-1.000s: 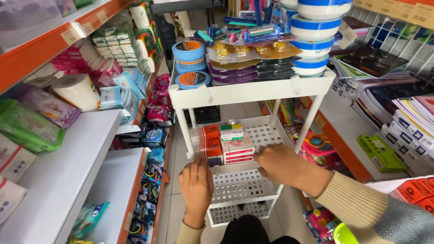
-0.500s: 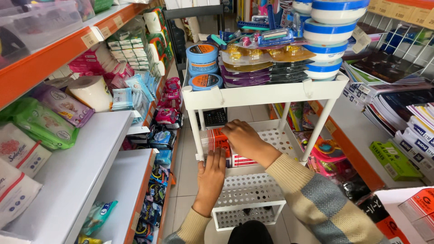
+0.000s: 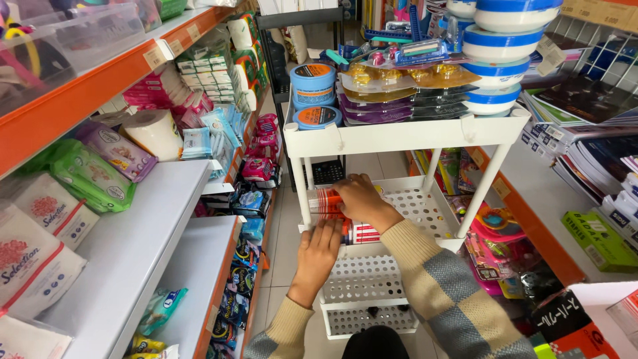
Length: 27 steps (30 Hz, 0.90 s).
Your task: The person organizes various office and utility supplies by moving small white shelves, arranging boxes of glue and other items, and placing them into larger white cardboard boxes.
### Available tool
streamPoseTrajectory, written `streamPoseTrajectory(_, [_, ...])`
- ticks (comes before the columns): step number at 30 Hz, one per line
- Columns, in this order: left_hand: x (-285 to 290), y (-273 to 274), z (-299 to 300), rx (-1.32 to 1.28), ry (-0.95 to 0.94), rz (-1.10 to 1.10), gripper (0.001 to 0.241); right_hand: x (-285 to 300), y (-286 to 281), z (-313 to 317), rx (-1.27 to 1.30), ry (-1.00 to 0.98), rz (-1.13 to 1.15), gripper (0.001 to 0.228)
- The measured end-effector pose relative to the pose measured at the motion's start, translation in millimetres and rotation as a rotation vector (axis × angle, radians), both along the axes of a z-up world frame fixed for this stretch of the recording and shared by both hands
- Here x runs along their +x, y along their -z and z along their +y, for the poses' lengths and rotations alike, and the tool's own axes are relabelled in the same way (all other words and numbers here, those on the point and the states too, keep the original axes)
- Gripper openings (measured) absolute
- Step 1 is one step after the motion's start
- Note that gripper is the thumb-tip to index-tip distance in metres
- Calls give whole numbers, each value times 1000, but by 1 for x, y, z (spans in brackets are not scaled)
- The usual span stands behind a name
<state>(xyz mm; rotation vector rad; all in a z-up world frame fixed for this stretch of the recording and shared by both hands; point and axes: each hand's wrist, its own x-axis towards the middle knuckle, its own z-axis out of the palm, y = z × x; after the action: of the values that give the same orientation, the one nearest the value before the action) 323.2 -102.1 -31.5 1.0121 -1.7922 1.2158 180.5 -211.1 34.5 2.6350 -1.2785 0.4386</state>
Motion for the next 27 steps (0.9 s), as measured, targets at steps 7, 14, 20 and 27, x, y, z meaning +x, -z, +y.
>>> streamPoseTrajectory(7, [10, -7, 31, 275, 399, 226, 33, 7, -22, 11, 151, -53, -210, 24])
streamPoseTrajectory(14, [-2, 4, 55, 253, 682, 477, 24, -13, -78, 87, 119, -128, -559, 47])
streamPoseTrajectory(20, [-41, -1, 77, 145, 1099, 639, 38, -70, -92, 186, -293, -70, -680, 27])
streamPoseTrajectory(27, [-131, -35, 101, 271, 1360, 576, 35, -166, -67, 291, -546, 603, -702, 33])
